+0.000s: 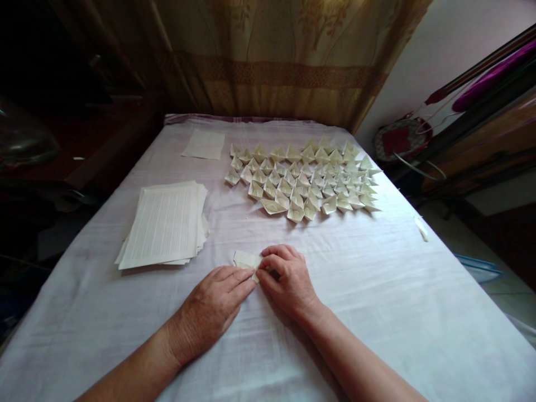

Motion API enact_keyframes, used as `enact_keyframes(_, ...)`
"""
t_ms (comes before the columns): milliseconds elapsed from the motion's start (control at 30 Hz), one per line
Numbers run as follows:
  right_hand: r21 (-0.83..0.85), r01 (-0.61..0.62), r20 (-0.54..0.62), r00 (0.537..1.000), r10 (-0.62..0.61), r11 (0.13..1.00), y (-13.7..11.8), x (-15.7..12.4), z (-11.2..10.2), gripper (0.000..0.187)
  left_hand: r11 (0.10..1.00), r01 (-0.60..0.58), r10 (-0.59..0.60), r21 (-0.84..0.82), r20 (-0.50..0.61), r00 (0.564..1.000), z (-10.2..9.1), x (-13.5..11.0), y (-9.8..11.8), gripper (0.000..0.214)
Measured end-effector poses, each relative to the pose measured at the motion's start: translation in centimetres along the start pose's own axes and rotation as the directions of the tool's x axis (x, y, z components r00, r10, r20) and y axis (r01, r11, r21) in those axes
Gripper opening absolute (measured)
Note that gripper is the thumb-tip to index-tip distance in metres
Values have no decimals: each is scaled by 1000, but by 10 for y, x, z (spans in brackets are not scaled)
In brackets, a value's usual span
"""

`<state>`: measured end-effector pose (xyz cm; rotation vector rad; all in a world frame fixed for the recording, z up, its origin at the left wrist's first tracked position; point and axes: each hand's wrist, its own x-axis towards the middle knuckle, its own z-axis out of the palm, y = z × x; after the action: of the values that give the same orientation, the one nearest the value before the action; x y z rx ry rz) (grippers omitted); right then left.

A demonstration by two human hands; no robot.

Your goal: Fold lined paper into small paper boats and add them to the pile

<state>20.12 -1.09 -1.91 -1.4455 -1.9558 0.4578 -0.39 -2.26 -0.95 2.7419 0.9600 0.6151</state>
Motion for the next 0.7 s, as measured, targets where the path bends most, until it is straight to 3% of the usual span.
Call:
enact_keyframes(267, -6, -19, 36, 999, 19, 1000, -2, -2, -5, 11, 999, -21, 21, 24, 8, 1000, -3, 2, 2, 33)
enact_keyframes(500, -48, -116, 0, 993, 116, 992, 14, -4, -15, 9, 999, -36, 36, 38, 12, 999, -2, 0, 0, 32)
enact_keyframes(700, -63, -123, -12, 992, 122, 990, 13, -4, -14, 9, 998, -30, 27, 60, 62, 998, -3, 5, 0, 30)
